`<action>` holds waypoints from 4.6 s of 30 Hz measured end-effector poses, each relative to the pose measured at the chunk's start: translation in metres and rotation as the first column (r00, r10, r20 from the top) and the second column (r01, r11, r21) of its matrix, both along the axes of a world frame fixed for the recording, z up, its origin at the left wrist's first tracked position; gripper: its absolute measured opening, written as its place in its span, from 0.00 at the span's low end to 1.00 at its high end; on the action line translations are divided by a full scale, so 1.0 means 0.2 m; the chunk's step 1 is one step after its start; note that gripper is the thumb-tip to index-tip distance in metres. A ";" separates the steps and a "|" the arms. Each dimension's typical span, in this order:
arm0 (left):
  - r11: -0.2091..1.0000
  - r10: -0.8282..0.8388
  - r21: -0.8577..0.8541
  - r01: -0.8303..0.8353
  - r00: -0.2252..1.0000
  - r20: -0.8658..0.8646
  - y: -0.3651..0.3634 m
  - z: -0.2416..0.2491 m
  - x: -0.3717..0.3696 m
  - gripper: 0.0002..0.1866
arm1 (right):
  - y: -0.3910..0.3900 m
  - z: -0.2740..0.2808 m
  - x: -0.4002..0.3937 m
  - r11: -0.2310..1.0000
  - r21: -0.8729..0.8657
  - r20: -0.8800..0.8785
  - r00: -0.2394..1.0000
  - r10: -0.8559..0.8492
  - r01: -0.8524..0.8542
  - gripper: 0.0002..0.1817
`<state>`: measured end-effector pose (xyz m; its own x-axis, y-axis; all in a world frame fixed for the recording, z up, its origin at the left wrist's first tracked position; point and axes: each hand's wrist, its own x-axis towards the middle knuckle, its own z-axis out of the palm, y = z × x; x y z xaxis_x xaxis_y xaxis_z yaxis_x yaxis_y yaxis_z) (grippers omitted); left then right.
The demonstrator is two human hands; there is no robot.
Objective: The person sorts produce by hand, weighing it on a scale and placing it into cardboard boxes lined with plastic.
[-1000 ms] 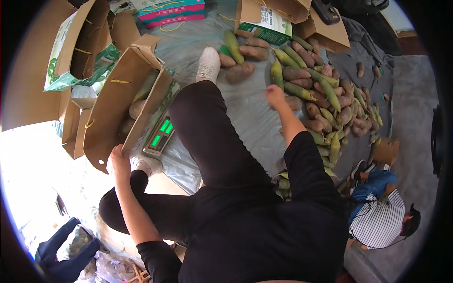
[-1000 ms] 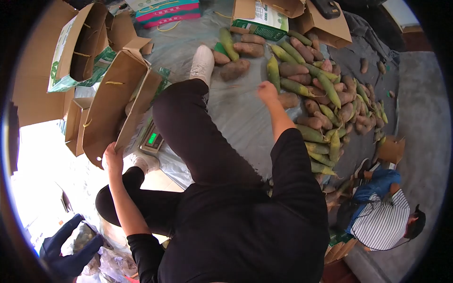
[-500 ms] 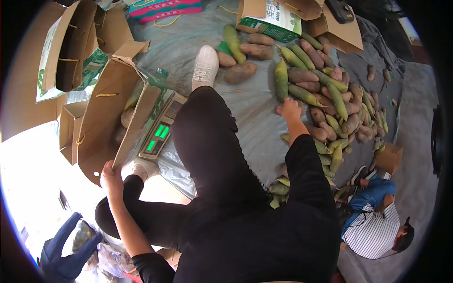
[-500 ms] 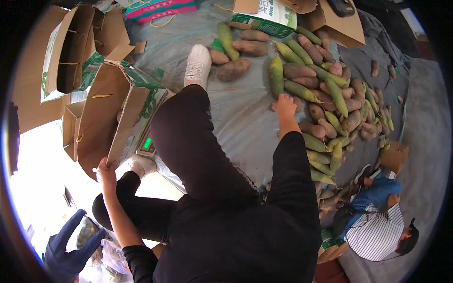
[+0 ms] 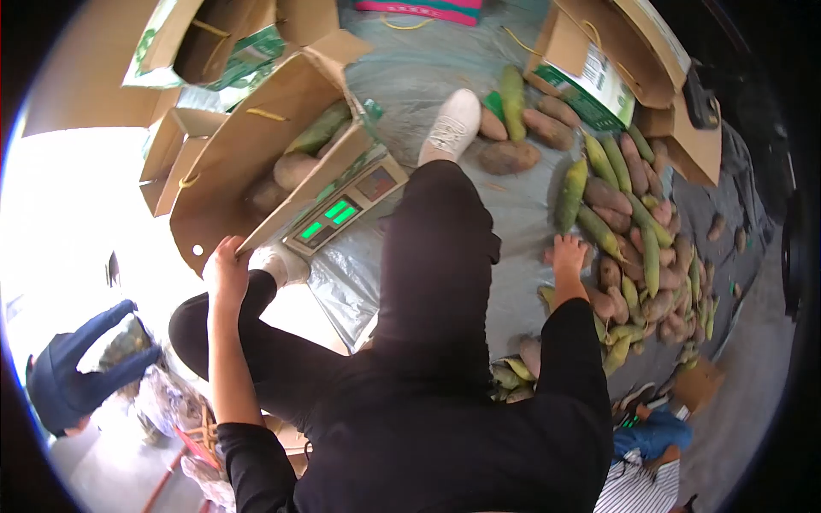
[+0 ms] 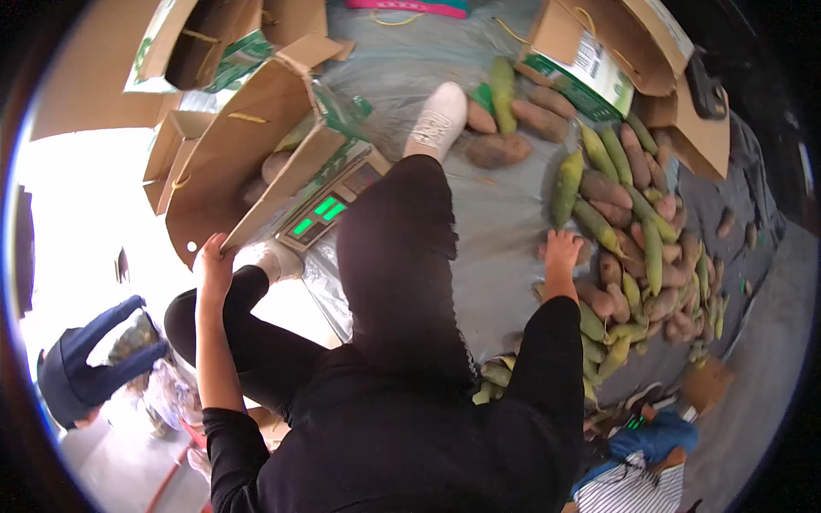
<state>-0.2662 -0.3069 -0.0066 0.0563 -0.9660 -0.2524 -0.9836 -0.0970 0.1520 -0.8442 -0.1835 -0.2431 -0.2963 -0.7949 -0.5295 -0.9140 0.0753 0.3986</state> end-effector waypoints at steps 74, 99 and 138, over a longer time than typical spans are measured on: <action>0.854 -0.040 -0.494 -0.161 0.928 -0.371 0.12 0.05 0.10 0.13 | -0.86 1.00 0.79 0.804 -0.044 0.995 -0.048 0.090 0.594 0.19; 0.917 0.169 -0.281 -0.282 0.915 -0.366 0.07 -0.01 0.01 0.17 | -0.05 -0.26 0.03 0.523 -0.276 0.744 0.524 -0.414 0.806 0.29; 0.940 0.096 -0.318 -0.123 0.990 -0.100 0.03 0.00 0.00 0.19 | -0.23 -0.23 0.09 -0.227 0.524 0.786 -0.568 -0.242 0.821 0.19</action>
<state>-0.2671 -0.3010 -0.0076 0.1584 -0.9853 0.0633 -0.9525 -0.1356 0.2727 -0.8264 -0.2295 -0.2882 -0.5116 -0.2477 -0.8227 0.6018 0.5801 -0.5489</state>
